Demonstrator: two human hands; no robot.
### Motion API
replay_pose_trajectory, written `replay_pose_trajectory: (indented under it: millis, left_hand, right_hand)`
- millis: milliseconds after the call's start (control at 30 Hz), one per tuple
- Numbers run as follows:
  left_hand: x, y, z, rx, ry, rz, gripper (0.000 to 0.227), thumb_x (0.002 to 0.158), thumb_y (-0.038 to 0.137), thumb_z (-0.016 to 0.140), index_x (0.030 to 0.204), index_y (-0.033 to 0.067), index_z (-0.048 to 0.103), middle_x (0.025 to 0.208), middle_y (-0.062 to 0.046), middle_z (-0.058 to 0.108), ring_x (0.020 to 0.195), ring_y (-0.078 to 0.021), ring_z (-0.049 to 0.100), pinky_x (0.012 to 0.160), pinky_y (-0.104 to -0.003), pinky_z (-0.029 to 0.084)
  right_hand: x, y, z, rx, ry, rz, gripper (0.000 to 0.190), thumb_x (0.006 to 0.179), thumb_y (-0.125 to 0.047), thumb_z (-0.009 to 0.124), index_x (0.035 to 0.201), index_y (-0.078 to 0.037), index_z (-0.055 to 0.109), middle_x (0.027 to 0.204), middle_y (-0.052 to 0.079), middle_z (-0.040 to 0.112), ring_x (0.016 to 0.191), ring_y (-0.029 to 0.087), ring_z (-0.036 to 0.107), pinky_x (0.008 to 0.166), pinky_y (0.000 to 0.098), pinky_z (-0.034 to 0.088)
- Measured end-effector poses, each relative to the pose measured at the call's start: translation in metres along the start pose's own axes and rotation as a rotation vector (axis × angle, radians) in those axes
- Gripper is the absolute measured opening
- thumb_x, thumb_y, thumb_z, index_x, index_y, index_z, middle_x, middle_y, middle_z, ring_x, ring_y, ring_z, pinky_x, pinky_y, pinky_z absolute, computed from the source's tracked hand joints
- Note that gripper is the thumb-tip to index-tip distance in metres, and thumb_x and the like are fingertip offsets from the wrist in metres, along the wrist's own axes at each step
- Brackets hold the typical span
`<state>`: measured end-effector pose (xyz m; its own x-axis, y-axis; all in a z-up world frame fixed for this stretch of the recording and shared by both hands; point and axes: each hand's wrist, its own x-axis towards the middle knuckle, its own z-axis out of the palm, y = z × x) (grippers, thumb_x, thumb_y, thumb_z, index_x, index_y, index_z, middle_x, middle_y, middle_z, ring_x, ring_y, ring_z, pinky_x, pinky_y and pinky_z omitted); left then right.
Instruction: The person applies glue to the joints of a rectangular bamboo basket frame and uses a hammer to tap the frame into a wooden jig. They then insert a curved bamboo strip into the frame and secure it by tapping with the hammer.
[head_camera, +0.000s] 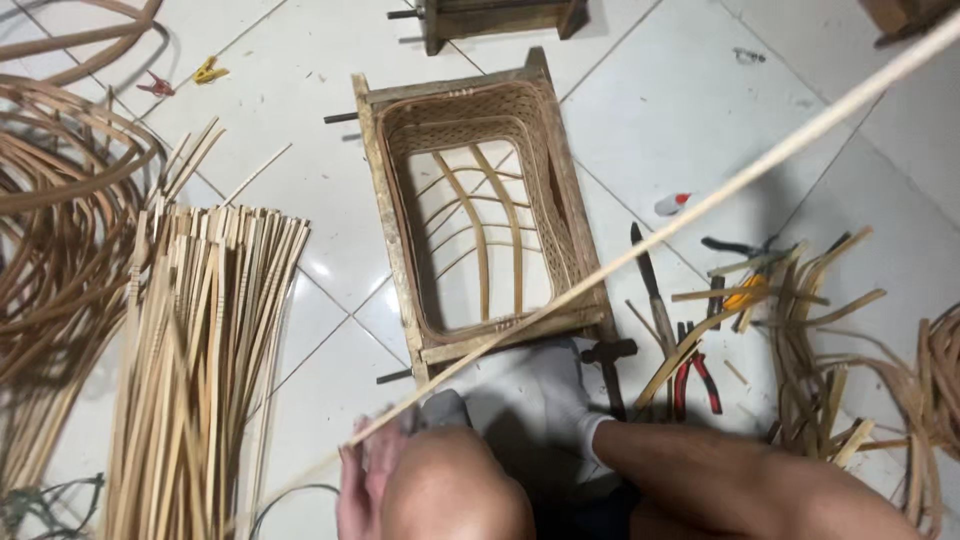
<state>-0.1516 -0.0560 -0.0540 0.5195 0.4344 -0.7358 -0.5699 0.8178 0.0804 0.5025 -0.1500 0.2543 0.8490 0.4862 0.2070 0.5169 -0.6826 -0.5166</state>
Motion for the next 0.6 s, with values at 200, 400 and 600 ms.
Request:
replay_pose_trajectory:
  millis: [200, 400, 600]
  left_hand:
    - [0.016, 0.033, 0.047, 0.004, -0.059, 0.372, 0.047, 0.099, 0.006, 0.060, 0.144, 0.0020, 0.047, 0.141, -0.016, 0.058, 0.138, -0.0272, 0.052, 0.118, -0.044, 0.040]
    - [0.025, 0.066, 0.109, 0.303, 0.079, 0.824, 0.063, 0.095, 0.004, 0.060, 0.151, 0.0065, 0.031, 0.125, -0.015, 0.067, 0.114, -0.0226, 0.069, 0.100, -0.040, 0.059]
    - [0.024, 0.114, 0.200, 0.834, -0.212, 0.919, 0.059, 0.103, 0.031, 0.058, 0.155, 0.0121, 0.037, 0.097, -0.011, 0.068, 0.067, -0.0143, 0.056, 0.053, -0.025, 0.045]
  right_hand:
    - [-0.039, 0.054, 0.076, -0.027, -0.142, 0.062, 0.043, 0.104, -0.039, 0.057, 0.121, -0.003, 0.073, 0.094, 0.006, 0.069, 0.077, 0.014, 0.067, 0.070, 0.0305, 0.053]
    - [-0.059, 0.028, 0.146, 0.171, -0.211, 0.016, 0.046, 0.103, -0.040, 0.055, 0.123, -0.002, 0.071, 0.088, 0.005, 0.066, 0.069, 0.013, 0.064, 0.062, 0.0276, 0.051]
    - [-0.106, 0.041, 0.062, 0.493, -0.134, 0.105, 0.049, 0.102, -0.041, 0.054, 0.126, 0.000, 0.068, 0.082, 0.004, 0.064, 0.062, 0.011, 0.061, 0.053, 0.0247, 0.049]
